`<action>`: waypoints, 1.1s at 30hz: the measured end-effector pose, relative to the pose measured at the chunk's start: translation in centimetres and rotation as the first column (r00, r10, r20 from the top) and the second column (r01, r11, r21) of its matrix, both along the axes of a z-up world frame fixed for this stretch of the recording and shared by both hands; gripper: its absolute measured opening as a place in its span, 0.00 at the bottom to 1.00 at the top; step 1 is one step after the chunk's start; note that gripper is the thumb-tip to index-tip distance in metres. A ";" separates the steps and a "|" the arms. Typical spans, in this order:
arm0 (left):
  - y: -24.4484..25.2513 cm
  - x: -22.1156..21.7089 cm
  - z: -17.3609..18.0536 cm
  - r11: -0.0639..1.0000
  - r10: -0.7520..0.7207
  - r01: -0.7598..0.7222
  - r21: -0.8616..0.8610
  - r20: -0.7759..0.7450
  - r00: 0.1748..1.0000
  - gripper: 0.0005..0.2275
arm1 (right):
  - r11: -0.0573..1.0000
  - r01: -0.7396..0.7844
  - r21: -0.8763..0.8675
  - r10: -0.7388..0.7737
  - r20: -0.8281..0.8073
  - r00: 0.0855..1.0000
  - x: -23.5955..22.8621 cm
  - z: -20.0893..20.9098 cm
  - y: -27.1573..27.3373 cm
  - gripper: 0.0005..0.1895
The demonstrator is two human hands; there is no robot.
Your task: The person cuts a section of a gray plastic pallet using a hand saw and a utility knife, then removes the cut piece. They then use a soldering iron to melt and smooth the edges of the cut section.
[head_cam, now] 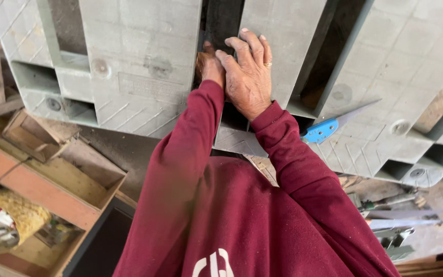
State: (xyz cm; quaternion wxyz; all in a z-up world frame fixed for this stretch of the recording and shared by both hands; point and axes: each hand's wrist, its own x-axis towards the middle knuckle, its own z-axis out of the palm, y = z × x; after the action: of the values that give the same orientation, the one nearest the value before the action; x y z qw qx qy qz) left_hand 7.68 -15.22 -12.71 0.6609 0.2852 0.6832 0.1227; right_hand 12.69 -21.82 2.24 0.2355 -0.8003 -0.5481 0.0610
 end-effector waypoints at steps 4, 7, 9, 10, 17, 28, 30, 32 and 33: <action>1.4 0.5 -1.9 0.998 0.055 -0.051 0.044 -0.095 0.994 0.28 | 0.999 -0.025 -0.023 0.025 -0.014 1.000 0.2 0.2 -0.1 0.17; 2.6 0.3 -3.2 0.994 0.084 -0.072 0.086 -0.145 0.986 0.28 | 0.999 -0.032 -0.031 0.031 -0.040 0.999 0.3 0.5 -0.1 0.19; 4.6 1.6 -4.2 0.990 0.088 -0.070 0.120 -0.146 0.985 0.27 | 0.998 -0.030 -0.052 0.028 -0.037 0.999 0.9 0.2 0.8 0.19; 4.4 1.4 -4.4 0.990 0.083 -0.064 0.124 -0.155 0.984 0.27 | 0.997 -0.024 -0.076 0.020 -0.046 0.999 0.8 0.2 0.6 0.19; 4.6 1.7 -4.7 0.988 0.027 0.002 0.157 -0.185 0.982 0.26 | 0.997 -0.021 -0.072 0.014 -0.095 0.995 0.8 0.2 0.1 0.18; 4.9 0.5 -6.6 0.989 -0.013 0.039 0.142 -0.177 0.984 0.25 | 0.998 -0.002 -0.070 -0.004 -0.095 0.995 0.9 0.0 0.7 0.17; 4.4 0.5 -6.9 0.992 -0.030 0.051 0.119 -0.174 0.984 0.24 | 0.998 0.002 -0.059 -0.009 -0.111 0.994 1.1 0.2 0.5 0.17; 3.8 0.2 -7.1 0.992 -0.038 0.058 0.108 -0.179 0.983 0.24 | 0.998 0.001 -0.057 -0.008 -0.123 0.992 1.3 0.7 0.2 0.17; 3.9 0.0 -7.2 0.992 -0.032 0.053 0.116 -0.178 0.984 0.24 | 0.998 0.001 -0.059 -0.009 -0.125 0.992 1.2 0.7 0.4 0.18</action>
State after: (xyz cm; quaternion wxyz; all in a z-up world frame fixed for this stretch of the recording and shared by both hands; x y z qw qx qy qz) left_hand 7.65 -11.30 -19.90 0.5822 0.3485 0.7240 0.1239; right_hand 13.89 -21.44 2.96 0.2459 -0.8028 -0.5282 0.1268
